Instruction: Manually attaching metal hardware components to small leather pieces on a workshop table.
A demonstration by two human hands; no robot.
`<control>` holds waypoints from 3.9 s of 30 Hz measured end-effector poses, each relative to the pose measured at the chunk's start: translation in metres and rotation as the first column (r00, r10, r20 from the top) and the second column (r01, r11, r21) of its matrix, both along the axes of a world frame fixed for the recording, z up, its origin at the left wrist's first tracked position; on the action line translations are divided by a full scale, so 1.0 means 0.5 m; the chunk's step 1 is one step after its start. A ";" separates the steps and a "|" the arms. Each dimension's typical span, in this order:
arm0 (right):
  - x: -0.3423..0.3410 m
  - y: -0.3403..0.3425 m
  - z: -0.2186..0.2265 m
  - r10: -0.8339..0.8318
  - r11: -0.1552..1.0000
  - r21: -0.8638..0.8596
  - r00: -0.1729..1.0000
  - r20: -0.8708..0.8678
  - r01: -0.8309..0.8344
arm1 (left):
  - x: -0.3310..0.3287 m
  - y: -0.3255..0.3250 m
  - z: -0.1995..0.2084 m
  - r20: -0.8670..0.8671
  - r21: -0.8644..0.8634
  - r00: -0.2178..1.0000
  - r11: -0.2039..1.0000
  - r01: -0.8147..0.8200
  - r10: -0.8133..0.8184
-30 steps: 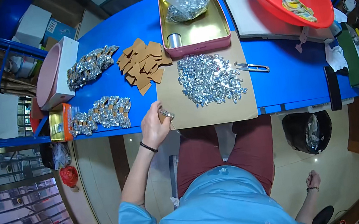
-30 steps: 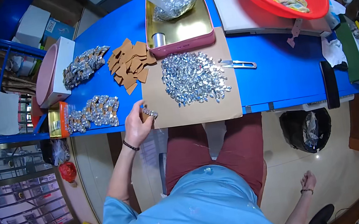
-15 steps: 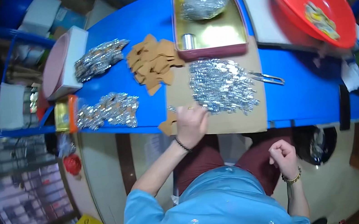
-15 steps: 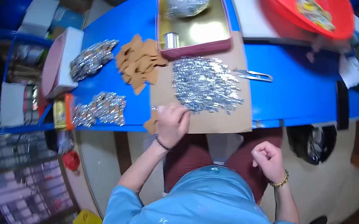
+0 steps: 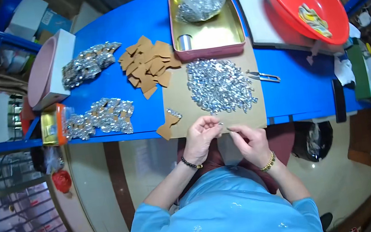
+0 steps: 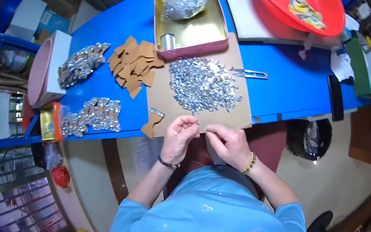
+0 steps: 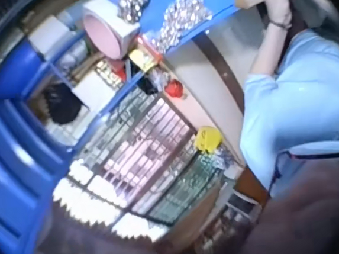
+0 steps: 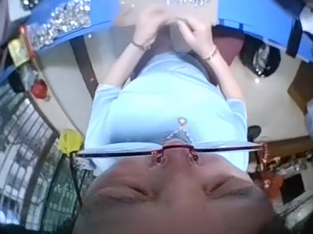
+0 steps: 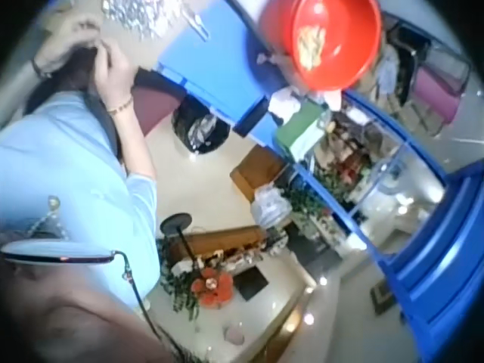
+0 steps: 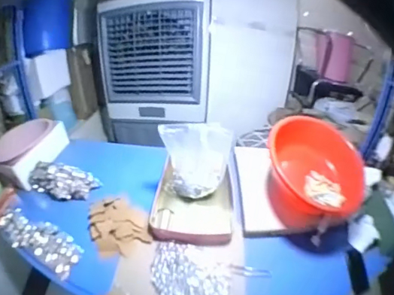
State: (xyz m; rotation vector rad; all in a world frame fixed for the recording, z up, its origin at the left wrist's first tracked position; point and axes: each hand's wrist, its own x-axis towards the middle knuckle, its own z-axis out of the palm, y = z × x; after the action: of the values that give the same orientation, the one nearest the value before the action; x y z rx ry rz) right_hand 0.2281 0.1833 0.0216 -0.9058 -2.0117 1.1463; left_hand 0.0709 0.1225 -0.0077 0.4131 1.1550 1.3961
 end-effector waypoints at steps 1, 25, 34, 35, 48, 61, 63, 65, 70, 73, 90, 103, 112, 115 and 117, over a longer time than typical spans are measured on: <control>-0.002 -0.003 0.004 0.013 0.999 0.033 0.999 0.041 -0.014 | 0.002 -0.005 -0.004 0.057 -0.020 0.998 1.000 -0.007 0.008; -0.008 -0.032 -0.011 0.006 0.993 0.116 0.999 0.050 -0.011 | 0.014 -0.031 0.002 0.286 -0.033 0.958 0.999 -0.010 0.019; 0.004 -0.022 -0.015 -0.101 0.699 -0.715 0.984 -0.146 -0.034 | 0.032 -0.021 0.015 0.273 -0.066 0.961 0.996 0.060 -0.039; 0.007 -0.019 -0.009 -0.103 0.697 -0.716 0.984 -0.148 -0.035 | 0.031 -0.020 0.015 0.198 -0.048 0.977 0.994 0.096 -0.085; 0.013 0.003 -0.036 -0.210 0.890 -0.445 0.955 -0.211 0.098 | 0.030 0.015 0.025 -0.773 -0.007 0.628 0.992 0.126 -0.085; 0.003 0.011 -0.053 -0.071 0.934 -0.348 0.997 0.044 0.082 | -0.012 0.046 -0.023 -0.945 -0.001 0.324 0.994 0.111 -0.037; -0.001 0.013 -0.050 -0.087 0.947 -0.305 0.994 0.064 0.103 | -0.007 0.041 -0.013 -0.798 -0.036 0.597 0.995 0.092 -0.084; -0.004 0.013 -0.048 -0.092 0.970 -0.220 0.994 0.064 0.104 | -0.004 0.038 -0.007 -0.289 -0.116 0.951 0.990 0.082 -0.112; -0.005 0.008 -0.051 -0.069 0.989 -0.126 0.997 0.043 0.074 | -0.004 0.030 -0.012 -0.066 -0.097 0.993 0.991 0.089 -0.096; -0.004 0.005 -0.050 -0.079 0.989 -0.123 0.996 0.033 0.083 | 0.000 0.028 -0.011 0.017 -0.098 0.997 0.992 0.082 -0.081; -0.002 0.002 -0.054 -0.086 0.991 -0.099 0.996 0.036 0.089 | 0.011 0.024 -0.009 -0.008 -0.114 0.996 0.990 0.083 -0.085; -0.008 0.018 -0.060 -0.133 0.990 0.032 0.986 -0.099 0.137 | 0.018 0.023 -0.013 -0.448 -0.124 0.856 0.966 0.226 -0.258; 0.003 0.005 -0.057 -0.128 0.852 -0.523 0.982 -0.140 0.037 | 0.009 0.077 -0.027 -0.989 0.112 0.112 0.979 0.172 0.094; 0.006 0.005 -0.055 -0.093 0.864 -0.501 0.994 -0.065 0.048 | 0.001 0.080 -0.050 -0.987 0.159 0.063 0.970 0.183 0.150; 0.008 0.009 -0.056 -0.081 0.890 -0.448 0.997 0.010 0.077 | -0.010 0.077 -0.057 -0.980 0.191 0.100 0.963 0.190 0.175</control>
State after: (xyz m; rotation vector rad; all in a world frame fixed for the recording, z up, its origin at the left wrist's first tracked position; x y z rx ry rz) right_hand 0.2323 0.1879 -0.0064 -1.1919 -1.7076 1.6008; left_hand 0.0662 0.1610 -0.0362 1.8454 2.0381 1.1475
